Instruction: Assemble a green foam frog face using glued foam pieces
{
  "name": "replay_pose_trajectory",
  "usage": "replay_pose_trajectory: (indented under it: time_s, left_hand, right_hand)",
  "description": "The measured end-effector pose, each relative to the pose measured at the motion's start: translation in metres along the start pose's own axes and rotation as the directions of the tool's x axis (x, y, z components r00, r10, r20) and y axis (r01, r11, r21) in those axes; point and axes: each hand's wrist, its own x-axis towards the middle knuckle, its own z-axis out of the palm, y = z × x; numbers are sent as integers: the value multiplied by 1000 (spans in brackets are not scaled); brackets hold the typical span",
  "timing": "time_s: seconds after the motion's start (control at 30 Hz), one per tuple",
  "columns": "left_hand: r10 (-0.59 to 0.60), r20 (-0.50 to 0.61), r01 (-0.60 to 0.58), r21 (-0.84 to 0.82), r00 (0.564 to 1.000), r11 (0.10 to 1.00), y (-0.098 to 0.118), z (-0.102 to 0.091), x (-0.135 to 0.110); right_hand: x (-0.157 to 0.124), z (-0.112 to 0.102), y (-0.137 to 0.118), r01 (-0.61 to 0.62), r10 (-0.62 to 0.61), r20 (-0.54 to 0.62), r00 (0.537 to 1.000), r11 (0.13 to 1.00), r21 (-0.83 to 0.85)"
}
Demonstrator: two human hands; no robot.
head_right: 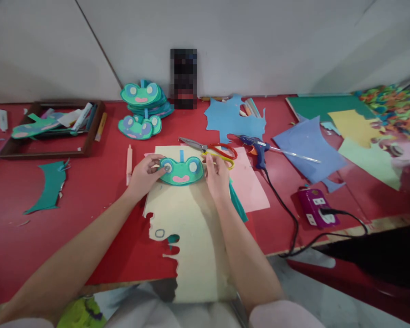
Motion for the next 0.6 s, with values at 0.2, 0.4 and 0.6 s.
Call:
replay_pose_trajectory:
  time_s: [0.2, 0.4, 0.6]
  left_hand:
    - [10, -16, -10, -4, 1000, 1000, -1, -1, -1]
    - [45, -81, -40, 63, 996, 997, 2, -3, -2]
    - [-10, 4, 10, 51, 1000, 999, 3, -2, -3]
  right_hand:
    - [0, 0, -2, 39, -31, 113, 993, 997, -65]
    - [0, 1, -5, 46, -40, 81, 996, 997, -69]
    - [0, 1, -5, 51, -44, 88, 995, 995, -81]
